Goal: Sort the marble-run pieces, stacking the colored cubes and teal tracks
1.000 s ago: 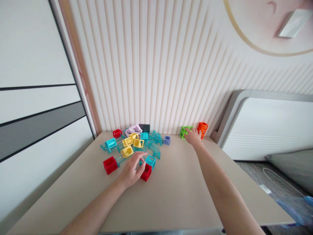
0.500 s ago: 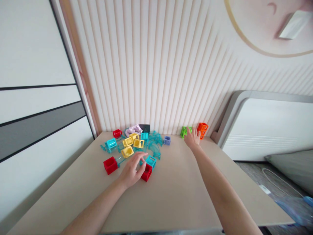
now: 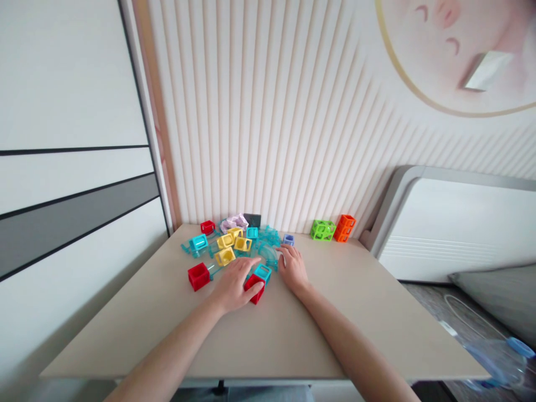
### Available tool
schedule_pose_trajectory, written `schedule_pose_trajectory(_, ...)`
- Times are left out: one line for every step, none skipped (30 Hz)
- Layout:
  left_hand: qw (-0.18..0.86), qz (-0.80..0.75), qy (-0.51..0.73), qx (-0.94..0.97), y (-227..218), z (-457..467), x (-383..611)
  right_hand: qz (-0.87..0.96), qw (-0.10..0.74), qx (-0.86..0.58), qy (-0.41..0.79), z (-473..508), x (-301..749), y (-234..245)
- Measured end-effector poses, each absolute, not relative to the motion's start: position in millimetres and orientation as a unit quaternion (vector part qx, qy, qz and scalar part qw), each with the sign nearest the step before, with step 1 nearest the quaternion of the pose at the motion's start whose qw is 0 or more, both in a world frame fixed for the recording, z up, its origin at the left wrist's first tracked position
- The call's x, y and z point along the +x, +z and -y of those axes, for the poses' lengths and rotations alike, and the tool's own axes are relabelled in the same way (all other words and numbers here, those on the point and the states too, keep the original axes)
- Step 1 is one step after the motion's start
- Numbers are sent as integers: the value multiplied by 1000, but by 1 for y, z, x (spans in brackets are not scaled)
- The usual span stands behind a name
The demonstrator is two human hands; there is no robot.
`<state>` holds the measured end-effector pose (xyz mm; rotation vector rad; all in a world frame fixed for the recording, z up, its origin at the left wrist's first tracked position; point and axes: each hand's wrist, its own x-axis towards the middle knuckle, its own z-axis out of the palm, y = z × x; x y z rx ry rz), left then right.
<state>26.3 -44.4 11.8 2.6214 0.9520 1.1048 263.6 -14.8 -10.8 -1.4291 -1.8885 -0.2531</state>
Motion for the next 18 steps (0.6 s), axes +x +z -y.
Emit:
schedule_pose_trajectory(67, -320, 354, 876, 13, 45, 26, 743, 372, -550, -89, 18, 262, -13)
schedule_pose_trajectory(63, -325, 339, 881, 14, 46, 26, 749, 374, -541, -81, 22, 261, -14)
schedule_pose_trajectory(61, -331, 326, 883, 15, 46, 25, 755, 378, -530, -73, 25, 261, -15)
schedule_pose_trajectory(60, -337, 316, 885, 16, 47, 25, 762, 383, -518, -67, 27, 261, -15)
schedule_pose_trajectory(60, -341, 308, 886, 17, 47, 25, 770, 386, -504, -61, 29, 261, -15)
schedule_pose_trajectory(61, -343, 301, 888, 17, 48, 25, 781, 387, -487, -55, 31, 261, -13)
schedule_pose_trajectory(60, -343, 296, 889, 17, 48, 25, 795, 383, -468, -48, 33, 262, -12)
schedule_pose_trajectory(60, -342, 292, 891, 17, 48, 24, 812, 373, -447, -41, 34, 263, -9)
schedule_pose_trajectory(59, -342, 287, 893, 16, 48, 24, 829, 359, -427, -33, 36, 263, -7)
schedule_pose_trajectory(58, -343, 284, 894, 16, 48, 24, 845, 345, -409, -25, 37, 264, -4)
schedule_pose_trajectory(58, -344, 281, 894, 16, 48, 24, 857, 331, -394, -19, 38, 265, -2)
schedule_pose_trajectory(58, -346, 280, 894, 15, 48, 24, 866, 321, -383, -16, 39, 266, 1)
schedule_pose_trajectory(59, -347, 280, 893, 15, 48, 24, 874, 311, -374, -14, 41, 267, 3)
schedule_pose_trajectory(59, -348, 281, 892, 15, 48, 25, 880, 304, -365, -15, 42, 267, 5)
schedule_pose_trajectory(59, -350, 282, 891, 15, 49, 25, 885, 297, -358, -16, 43, 268, 7)
schedule_pose_trajectory(58, -350, 283, 891, 15, 49, 25, 890, 290, -351, -17, 43, 269, 9)
schedule_pose_trajectory(56, -349, 285, 891, 16, 50, 26, 895, 282, -344, -18, 44, 269, 11)
schedule_pose_trajectory(54, -348, 286, 891, 16, 51, 26, 900, 274, -337, -19, 45, 269, 12)
